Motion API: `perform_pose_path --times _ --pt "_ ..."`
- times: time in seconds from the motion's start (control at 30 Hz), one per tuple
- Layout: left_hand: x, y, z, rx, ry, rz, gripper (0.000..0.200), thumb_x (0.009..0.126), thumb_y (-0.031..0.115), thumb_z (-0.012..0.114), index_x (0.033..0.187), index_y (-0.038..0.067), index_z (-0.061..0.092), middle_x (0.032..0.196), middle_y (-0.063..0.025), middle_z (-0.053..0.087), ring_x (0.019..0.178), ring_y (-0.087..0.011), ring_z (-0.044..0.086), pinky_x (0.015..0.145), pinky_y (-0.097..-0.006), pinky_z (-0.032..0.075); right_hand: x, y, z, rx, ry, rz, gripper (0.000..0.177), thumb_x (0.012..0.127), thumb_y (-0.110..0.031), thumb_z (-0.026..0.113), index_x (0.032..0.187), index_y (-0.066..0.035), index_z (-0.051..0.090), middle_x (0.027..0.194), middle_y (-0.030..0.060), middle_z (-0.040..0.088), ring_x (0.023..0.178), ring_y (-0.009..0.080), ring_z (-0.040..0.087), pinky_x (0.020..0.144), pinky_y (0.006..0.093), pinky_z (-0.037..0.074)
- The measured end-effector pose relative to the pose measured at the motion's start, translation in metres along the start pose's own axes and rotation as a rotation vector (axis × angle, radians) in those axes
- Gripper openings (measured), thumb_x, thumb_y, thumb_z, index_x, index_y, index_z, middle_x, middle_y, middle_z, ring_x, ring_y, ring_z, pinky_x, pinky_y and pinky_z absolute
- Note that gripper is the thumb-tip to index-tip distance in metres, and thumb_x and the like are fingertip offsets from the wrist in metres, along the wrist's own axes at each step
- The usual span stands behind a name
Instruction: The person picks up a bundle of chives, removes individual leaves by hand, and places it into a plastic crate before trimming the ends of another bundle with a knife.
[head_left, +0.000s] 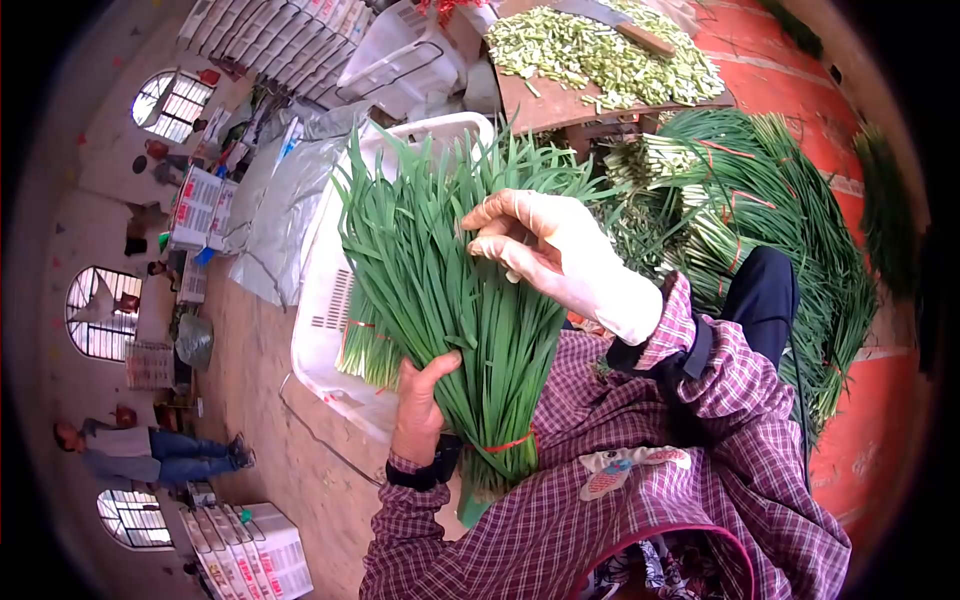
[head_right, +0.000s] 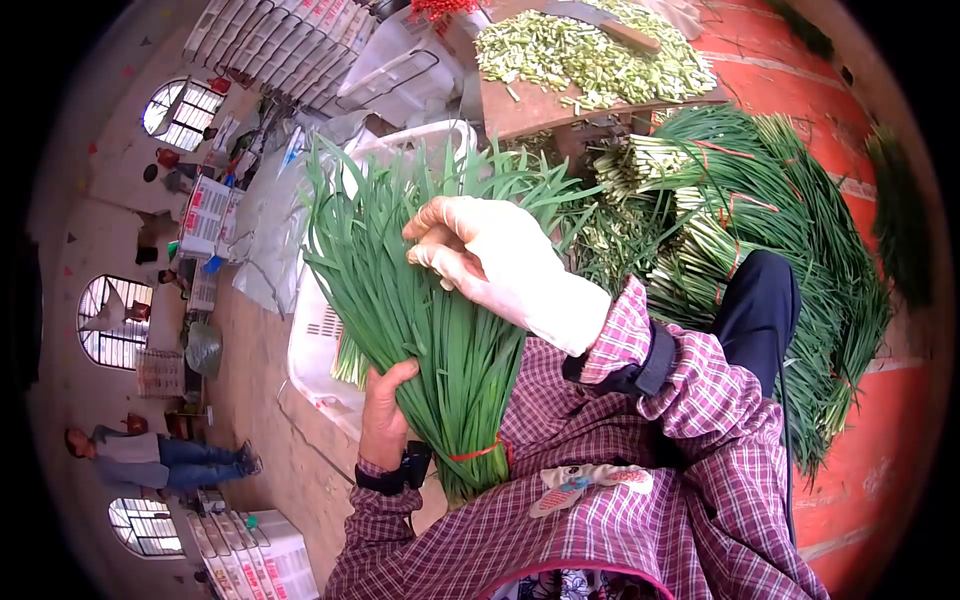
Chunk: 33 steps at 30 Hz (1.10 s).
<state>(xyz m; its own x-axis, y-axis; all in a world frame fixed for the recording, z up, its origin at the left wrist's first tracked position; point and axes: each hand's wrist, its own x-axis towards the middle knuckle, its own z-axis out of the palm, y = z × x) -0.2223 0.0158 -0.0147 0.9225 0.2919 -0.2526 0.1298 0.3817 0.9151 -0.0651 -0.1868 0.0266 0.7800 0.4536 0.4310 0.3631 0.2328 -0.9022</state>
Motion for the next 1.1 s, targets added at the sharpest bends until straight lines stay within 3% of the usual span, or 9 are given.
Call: perform_pose_path --times 0.17,0.3,0.4,0.5,0.6,0.73,0.87,0.97,1.1 --pt "0.0 0.002 0.007 0.04 -0.009 -0.02 0.052 0.079 -0.002 0.061 0.129 0.001 0.05 0.116 -0.0101 0.061 0.102 -0.0222 0.063 0.09 -0.0363 0.054 0.007 0.014 0.013 0.065 -0.054 0.071 0.013 0.088 -0.012 0.065 0.097 -0.002 0.066 0.073 0.0048 0.068 0.059 0.0104 0.064 0.056 0.0264 0.05" --pt "0.001 -0.002 0.008 -0.005 0.008 0.005 0.041 0.078 -0.003 0.064 0.119 -0.001 0.06 0.11 -0.0086 0.067 0.096 -0.0189 0.066 0.087 -0.0324 0.054 0.01 0.021 0.026 -0.134 0.02 0.06 0.012 0.088 -0.012 0.066 0.086 0.001 0.067 0.066 0.0026 0.065 0.057 0.0093 0.062 0.054 0.0244 0.048" --pt "0.002 -0.005 0.005 0.031 0.039 0.008 0.04 0.077 -0.001 0.067 0.116 0.001 0.062 0.106 -0.0071 0.068 0.094 -0.0178 0.066 0.086 -0.0319 0.053 0.016 0.029 0.023 0.299 0.176 0.111 0.013 0.09 -0.013 0.065 0.094 -0.001 0.068 0.077 0.002 0.066 0.063 0.0074 0.059 0.059 0.0219 0.047" --pt "0.001 -0.006 0.003 0.022 0.034 0.011 0.039 0.077 0.0 0.068 0.115 0.001 0.062 0.105 -0.0067 0.068 0.093 -0.0172 0.066 0.086 -0.0315 0.053 0.033 0.035 -0.014 0.423 0.464 0.065 0.02 0.095 -0.019 0.063 0.102 -0.001 0.068 0.087 0.0012 0.068 0.074 0.0063 0.058 0.069 0.0192 0.046" --pt "0.001 -0.006 -0.001 0.099 0.009 -0.004 0.052 0.077 -0.006 0.061 0.128 0.001 0.052 0.116 -0.0107 0.063 0.102 -0.0219 0.064 0.089 -0.0348 0.054 0.039 0.019 -0.031 0.282 0.392 -0.163 0.034 0.1 -0.03 0.054 0.108 0.0 0.067 0.098 0.0035 0.072 0.075 0.0059 0.058 0.072 0.0193 0.046" --pt "0.0 -0.003 0.011 0.16 0.006 0.014 0.045 0.077 -0.004 0.064 0.122 -0.001 0.056 0.111 -0.0102 0.065 0.097 -0.0199 0.066 0.087 -0.033 0.054 0.051 -0.025 -0.025 -0.145 0.189 -0.183 0.019 0.09 -0.006 0.064 0.107 -0.004 0.069 0.091 0.006 0.066 0.066 0.0081 0.06 0.059 0.0218 0.048" --pt "0.001 -0.006 0.015 0.114 -0.03 0.003 0.043 0.078 -0.005 0.068 0.119 0.002 0.058 0.109 -0.0073 0.067 0.097 -0.0175 0.065 0.089 -0.0322 0.052 0.078 -0.004 -0.008 -0.421 0.15 -0.361 0.019 0.087 -0.026 0.067 0.092 -0.008 0.073 0.079 0.0079 0.068 0.067 0.0175 0.067 0.064 0.0334 0.053" --pt "0.0 -0.006 0.017 0.136 -0.055 -0.005 0.047 0.079 -0.005 0.067 0.123 0.002 0.055 0.113 -0.008 0.065 0.101 -0.0176 0.063 0.092 -0.0321 0.05 0.08 -0.001 -0.005 -0.223 0.004 -0.093 0.018 0.085 -0.026 0.069 0.087 -0.008 0.073 0.068 0.0065 0.068 0.062 0.0176 0.067 0.065 0.0305 0.052" --pt "0.002 -0.008 0.016 0.152 -0.069 -0.005 0.047 0.079 -0.004 0.067 0.124 0.002 0.053 0.115 -0.0082 0.064 0.103 -0.0174 0.062 0.093 -0.0321 0.049 0.088 0.022 0.009 -0.064 0.017 -0.075 0.015 0.083 -0.022 0.07 0.084 -0.007 0.073 0.065 0.0063 0.067 0.06 0.0173 0.067 0.063 0.0292 0.052"
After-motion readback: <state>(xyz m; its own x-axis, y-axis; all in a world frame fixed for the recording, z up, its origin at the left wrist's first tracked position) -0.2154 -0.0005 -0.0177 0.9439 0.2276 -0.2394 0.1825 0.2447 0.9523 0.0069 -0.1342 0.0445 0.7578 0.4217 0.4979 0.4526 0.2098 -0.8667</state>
